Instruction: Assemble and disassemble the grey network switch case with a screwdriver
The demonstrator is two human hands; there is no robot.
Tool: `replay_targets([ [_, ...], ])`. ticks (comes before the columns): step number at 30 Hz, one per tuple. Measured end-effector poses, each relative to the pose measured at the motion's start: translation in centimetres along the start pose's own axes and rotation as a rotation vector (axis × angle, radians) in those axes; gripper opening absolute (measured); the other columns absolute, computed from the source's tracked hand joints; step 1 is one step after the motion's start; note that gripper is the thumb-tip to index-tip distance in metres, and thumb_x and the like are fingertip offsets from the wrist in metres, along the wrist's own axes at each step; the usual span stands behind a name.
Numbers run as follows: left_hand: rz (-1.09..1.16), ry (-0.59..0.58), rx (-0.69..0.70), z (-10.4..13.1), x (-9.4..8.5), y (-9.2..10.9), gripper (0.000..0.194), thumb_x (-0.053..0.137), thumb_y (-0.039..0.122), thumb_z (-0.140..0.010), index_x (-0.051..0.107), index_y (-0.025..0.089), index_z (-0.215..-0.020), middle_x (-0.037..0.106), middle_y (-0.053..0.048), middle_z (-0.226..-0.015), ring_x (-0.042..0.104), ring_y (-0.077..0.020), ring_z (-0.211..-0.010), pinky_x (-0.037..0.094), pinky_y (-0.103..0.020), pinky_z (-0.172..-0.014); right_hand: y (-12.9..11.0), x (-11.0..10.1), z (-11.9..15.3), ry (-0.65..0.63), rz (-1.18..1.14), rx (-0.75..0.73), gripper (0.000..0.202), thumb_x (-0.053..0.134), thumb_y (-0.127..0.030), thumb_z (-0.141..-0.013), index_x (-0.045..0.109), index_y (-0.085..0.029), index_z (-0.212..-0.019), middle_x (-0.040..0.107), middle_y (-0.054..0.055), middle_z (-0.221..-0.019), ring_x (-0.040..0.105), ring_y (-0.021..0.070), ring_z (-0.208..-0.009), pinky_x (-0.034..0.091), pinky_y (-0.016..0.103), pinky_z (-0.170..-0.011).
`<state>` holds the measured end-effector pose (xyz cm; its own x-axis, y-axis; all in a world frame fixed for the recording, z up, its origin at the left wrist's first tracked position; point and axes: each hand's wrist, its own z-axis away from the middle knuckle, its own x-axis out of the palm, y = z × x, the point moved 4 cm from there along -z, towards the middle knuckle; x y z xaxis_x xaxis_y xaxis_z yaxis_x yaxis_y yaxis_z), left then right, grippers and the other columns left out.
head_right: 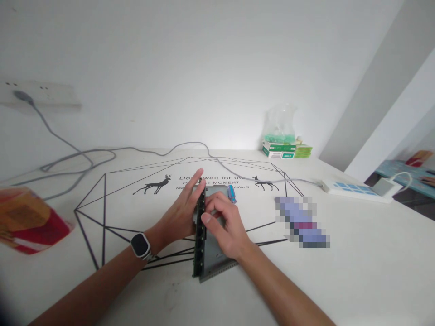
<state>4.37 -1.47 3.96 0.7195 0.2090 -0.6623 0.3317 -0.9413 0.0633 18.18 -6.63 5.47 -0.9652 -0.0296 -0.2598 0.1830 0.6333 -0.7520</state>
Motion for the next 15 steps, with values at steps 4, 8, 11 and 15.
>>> replay_targets([
  [4,-0.001,0.011,-0.036,0.1,0.1,-0.6,0.097,0.06,0.025,-0.094,-0.008,0.029,-0.162,0.005,-0.022,-0.17,0.012,-0.0395,-0.157,0.031,-0.065,-0.118,-0.6,0.2,-0.1,-0.022,0.01,-0.005,0.033,0.066,-0.05,-0.089,0.055,-0.022,-0.075,0.057,0.006,-0.089,0.055,0.0201,-0.08,0.049,0.034,-0.068],
  [8,0.019,0.007,-0.05,0.4,0.4,-0.9,0.096,0.059,0.029,-0.094,-0.009,0.029,-0.162,0.024,-0.023,-0.164,0.023,-0.0384,-0.154,0.033,-0.064,-0.117,-0.5,0.3,-0.1,-0.023,-0.003,0.001,0.02,0.069,-0.036,-0.086,0.056,-0.023,-0.078,0.057,0.005,-0.092,0.056,0.0184,-0.078,0.051,0.032,-0.064],
  [11,0.022,0.004,-0.079,0.5,0.6,-1.1,0.099,0.062,0.032,-0.092,-0.009,0.029,-0.161,0.029,-0.023,-0.16,0.03,-0.0395,-0.15,0.035,-0.064,-0.115,-0.4,0.4,0.0,-0.028,0.001,0.013,0.019,0.071,-0.033,-0.083,0.056,-0.023,-0.078,0.057,0.005,-0.092,0.056,0.0185,-0.078,0.052,0.031,-0.064],
  [15,0.005,0.036,-0.117,0.4,0.1,-1.2,0.105,0.066,0.027,-0.088,-0.009,0.028,-0.162,0.032,-0.023,-0.155,0.035,-0.0399,-0.144,0.04,-0.062,-0.112,-0.5,0.1,-0.2,-0.006,0.03,0.032,0.018,0.074,-0.03,-0.079,0.057,-0.022,-0.08,0.056,0.005,-0.094,0.057,0.0192,-0.084,0.052,0.03,-0.066],
])
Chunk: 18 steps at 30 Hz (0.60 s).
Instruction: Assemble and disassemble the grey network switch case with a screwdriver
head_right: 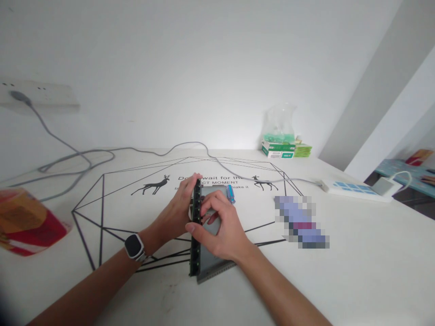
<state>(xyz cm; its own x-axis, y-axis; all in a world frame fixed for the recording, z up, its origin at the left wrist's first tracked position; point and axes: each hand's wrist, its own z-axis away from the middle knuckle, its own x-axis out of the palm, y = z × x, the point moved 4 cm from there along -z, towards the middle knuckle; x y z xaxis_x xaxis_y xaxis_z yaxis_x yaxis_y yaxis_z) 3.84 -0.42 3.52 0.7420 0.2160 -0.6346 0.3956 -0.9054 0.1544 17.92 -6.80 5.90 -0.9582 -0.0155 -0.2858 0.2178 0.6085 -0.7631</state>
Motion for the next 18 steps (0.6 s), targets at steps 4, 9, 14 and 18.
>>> replay_targets([
  [4,-0.009,0.016,-0.059,-0.2,-1.0,-0.5,0.114,0.072,0.027,-0.084,-0.011,0.026,-0.162,0.033,-0.022,-0.152,0.038,-0.0386,-0.141,0.041,-0.061,-0.112,0.6,-1.1,-0.4,0.039,0.024,0.126,0.021,0.069,-0.036,-0.083,0.056,-0.022,-0.074,0.054,0.003,-0.085,0.055,0.018,-0.078,0.047,0.029,-0.063],
  [9,-0.011,-0.018,-0.107,-0.5,-2.2,-1.4,0.113,0.072,0.024,-0.083,-0.007,0.028,-0.163,0.036,-0.019,-0.154,0.039,-0.0367,-0.141,0.04,-0.06,-0.114,3.0,-2.4,-0.4,0.039,0.004,0.363,0.037,0.063,-0.051,-0.086,0.048,-0.023,-0.069,0.043,-0.004,-0.063,0.041,0.0131,-0.056,0.035,0.027,-0.05],
  [14,-0.063,-0.045,-0.096,-1.0,-2.8,-1.2,0.106,0.069,0.019,-0.082,0.002,0.028,-0.163,0.039,-0.019,-0.152,0.04,-0.0378,-0.14,0.04,-0.061,-0.113,3.8,-2.6,-0.4,0.044,0.12,0.355,0.042,0.066,-0.051,-0.085,0.041,-0.023,-0.065,0.04,-0.005,-0.062,0.038,0.0126,-0.056,0.034,0.026,-0.052],
  [18,-0.076,-0.039,-0.124,-1.0,-3.1,-1.4,0.102,0.071,0.023,-0.082,0.008,0.026,-0.162,0.036,-0.019,-0.155,0.038,-0.0377,-0.143,0.039,-0.059,-0.115,3.7,-2.7,-0.6,0.029,0.155,0.353,0.045,0.065,-0.05,-0.085,0.038,-0.023,-0.06,0.035,-0.005,-0.059,0.035,0.0128,-0.057,0.031,0.026,-0.054],
])
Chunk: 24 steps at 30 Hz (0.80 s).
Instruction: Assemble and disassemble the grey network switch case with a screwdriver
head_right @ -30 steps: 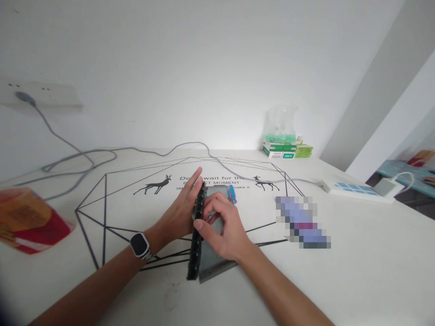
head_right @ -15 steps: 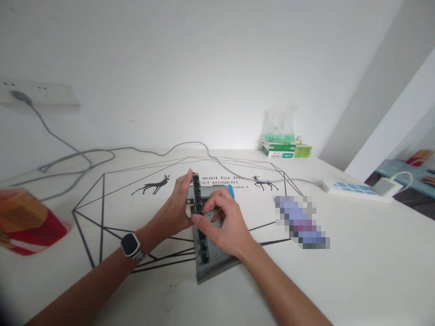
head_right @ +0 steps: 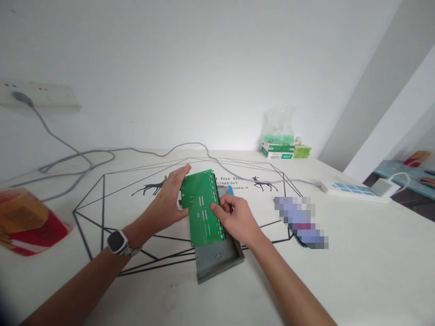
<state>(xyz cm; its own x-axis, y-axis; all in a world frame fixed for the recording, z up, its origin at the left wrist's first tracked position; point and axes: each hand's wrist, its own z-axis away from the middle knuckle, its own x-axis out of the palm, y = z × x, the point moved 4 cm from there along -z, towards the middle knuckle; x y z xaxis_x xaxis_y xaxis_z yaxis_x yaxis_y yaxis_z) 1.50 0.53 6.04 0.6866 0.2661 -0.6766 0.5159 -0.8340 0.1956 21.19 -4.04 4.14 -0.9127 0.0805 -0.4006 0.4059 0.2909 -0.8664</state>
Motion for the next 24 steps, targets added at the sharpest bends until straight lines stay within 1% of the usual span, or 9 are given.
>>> replay_targets([
  [2,0.01,0.003,-0.021,0.0,0.0,-0.3,0.103,0.073,0.024,-0.08,0.01,0.025,-0.162,0.035,-0.02,-0.156,0.039,-0.0375,-0.142,0.039,-0.059,-0.115,0.3,0.1,-0.1,-0.054,-0.032,0.042,0.047,0.065,-0.053,-0.085,0.039,-0.023,-0.061,0.035,-0.006,-0.058,0.034,0.0123,-0.056,0.029,0.027,-0.053],
  [5,0.029,0.021,-0.049,0.1,0.0,-0.7,0.106,0.075,0.024,-0.077,0.011,0.023,-0.162,0.037,-0.02,-0.155,0.041,-0.0373,-0.141,0.039,-0.058,-0.114,0.8,0.3,-0.1,-0.139,-0.165,0.112,0.047,0.066,-0.06,-0.083,0.043,-0.023,-0.065,0.037,-0.007,-0.056,0.032,0.0111,-0.052,0.025,0.026,-0.05],
  [9,0.071,0.049,-0.131,0.1,-0.1,-1.1,0.112,0.076,0.026,-0.073,0.009,0.021,-0.162,0.045,-0.02,-0.147,0.047,-0.0352,-0.134,0.045,-0.054,-0.108,0.8,0.6,0.2,-0.21,-0.291,0.206,0.046,0.069,-0.063,-0.08,0.047,-0.024,-0.074,0.038,-0.011,-0.047,0.026,0.0089,-0.043,0.019,0.024,-0.044],
  [11,0.092,0.019,-0.237,0.1,-0.3,-1.4,0.113,0.077,0.027,-0.071,0.01,0.019,-0.162,0.055,-0.017,-0.136,0.056,-0.0325,-0.122,0.05,-0.05,-0.1,0.6,0.6,0.3,-0.211,-0.327,0.232,0.047,0.07,-0.065,-0.078,0.047,-0.024,-0.077,0.04,-0.012,-0.043,0.026,0.0085,-0.039,0.018,0.023,-0.041],
  [13,0.154,-0.073,-0.336,0.2,-0.4,-1.5,0.11,0.074,0.026,-0.072,0.01,0.018,-0.162,0.065,-0.011,-0.115,0.064,-0.0265,-0.1,0.054,-0.043,-0.088,0.4,0.5,0.4,-0.199,-0.332,0.232,0.048,0.071,-0.066,-0.078,0.049,-0.024,-0.078,0.043,-0.012,-0.042,0.029,0.0084,-0.037,0.02,0.023,-0.039],
  [15,0.293,-0.183,-0.386,0.3,-0.4,-1.3,0.106,0.067,0.023,-0.075,0.007,0.017,-0.162,0.068,-0.004,-0.093,0.063,-0.0189,-0.077,0.053,-0.034,-0.073,0.2,0.5,0.5,-0.194,-0.316,0.22,0.048,0.07,-0.067,-0.078,0.05,-0.023,-0.079,0.044,-0.011,-0.042,0.033,0.0087,-0.037,0.023,0.022,-0.039],
  [17,0.484,-0.234,-0.42,0.4,-0.5,-1.0,0.105,0.06,0.017,-0.076,0.001,0.017,-0.162,0.066,0.002,-0.078,0.058,-0.0139,-0.063,0.049,-0.027,-0.063,0.2,0.5,0.5,-0.201,-0.305,0.206,0.048,0.069,-0.067,-0.078,0.051,-0.023,-0.08,0.045,-0.011,-0.042,0.035,0.0087,-0.037,0.025,0.022,-0.04],
  [21,0.87,-0.18,-0.495,0.4,-0.5,-0.9,0.103,0.053,0.018,-0.075,-0.002,0.014,-0.162,0.062,0.006,-0.061,0.053,-0.0125,-0.053,0.042,-0.023,-0.053,0.2,0.5,0.4,-0.192,-0.291,0.194,0.047,0.068,-0.067,-0.08,0.051,-0.023,-0.081,0.046,-0.011,-0.041,0.036,0.0085,-0.037,0.028,0.021,-0.042],
  [24,1.0,-0.122,-0.538,0.2,-0.2,-0.9,0.096,0.053,0.029,-0.081,0.004,0.012,-0.161,0.054,0.009,-0.051,0.049,-0.0127,-0.046,0.039,-0.023,-0.049,0.2,0.3,0.4,-0.159,-0.292,0.194,0.047,0.068,-0.066,-0.08,0.049,-0.023,-0.08,0.047,-0.01,-0.042,0.038,0.0086,-0.038,0.03,0.021,-0.042],
])
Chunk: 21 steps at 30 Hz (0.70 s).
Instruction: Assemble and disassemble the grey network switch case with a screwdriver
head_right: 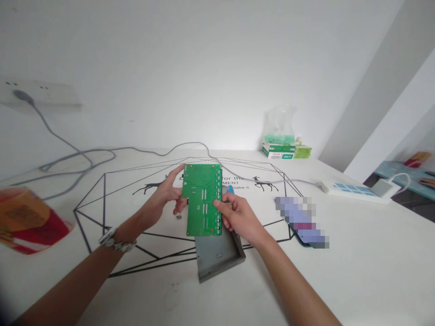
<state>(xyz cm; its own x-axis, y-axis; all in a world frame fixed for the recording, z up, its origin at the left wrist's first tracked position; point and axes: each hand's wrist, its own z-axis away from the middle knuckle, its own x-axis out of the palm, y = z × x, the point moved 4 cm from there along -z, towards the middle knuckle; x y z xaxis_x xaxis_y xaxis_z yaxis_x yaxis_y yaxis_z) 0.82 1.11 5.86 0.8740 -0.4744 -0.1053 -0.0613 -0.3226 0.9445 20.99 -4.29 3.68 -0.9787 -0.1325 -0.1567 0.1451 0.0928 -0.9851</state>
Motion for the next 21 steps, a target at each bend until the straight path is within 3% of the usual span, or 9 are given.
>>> replay_targets([
  [3,0.059,0.04,-0.039,-0.2,0.4,-0.2,0.088,0.05,0.047,-0.089,0.012,0.012,-0.16,0.048,0.011,-0.048,0.044,-0.0121,-0.04,0.036,-0.023,-0.047,0.0,0.0,-0.1,0.003,-0.006,-0.004,0.046,0.069,-0.065,-0.08,0.051,-0.023,-0.08,0.049,-0.01,-0.043,0.038,0.0086,-0.038,0.03,0.021,-0.042],
  [8,0.051,0.039,-0.076,-0.5,1.0,-0.4,0.091,0.024,0.074,-0.094,0.013,0.012,-0.159,0.044,0.011,-0.042,0.036,-0.0123,-0.036,0.032,-0.024,-0.046,0.2,-0.2,-0.3,0.037,-0.037,-0.009,0.044,0.073,-0.061,-0.076,0.055,-0.021,-0.079,0.042,-0.012,-0.04,0.028,0.006,-0.037,0.018,0.021,-0.04],
  [16,0.08,0.069,-0.044,-0.5,1.2,-0.3,0.09,0.019,0.076,-0.094,0.024,0.011,-0.156,0.041,0.011,-0.041,0.032,-0.0122,-0.035,0.028,-0.024,-0.044,-0.1,-0.3,-0.2,0.042,-0.073,0.048,0.039,0.076,-0.052,-0.073,0.06,-0.019,-0.085,0.064,-0.002,-0.056,0.05,0.0097,-0.042,0.029,0.021,-0.041],
  [21,0.096,0.132,-0.042,-0.2,1.1,0.1,0.09,0.024,0.076,-0.094,0.022,0.012,-0.157,0.041,0.01,-0.042,0.034,-0.0125,-0.036,0.029,-0.023,-0.044,-0.6,-0.5,0.0,0.01,-0.096,-0.012,0.028,0.068,-0.03,-0.07,0.064,-0.018,-0.096,0.068,0.001,-0.07,0.058,0.013,-0.054,0.036,0.022,-0.043],
])
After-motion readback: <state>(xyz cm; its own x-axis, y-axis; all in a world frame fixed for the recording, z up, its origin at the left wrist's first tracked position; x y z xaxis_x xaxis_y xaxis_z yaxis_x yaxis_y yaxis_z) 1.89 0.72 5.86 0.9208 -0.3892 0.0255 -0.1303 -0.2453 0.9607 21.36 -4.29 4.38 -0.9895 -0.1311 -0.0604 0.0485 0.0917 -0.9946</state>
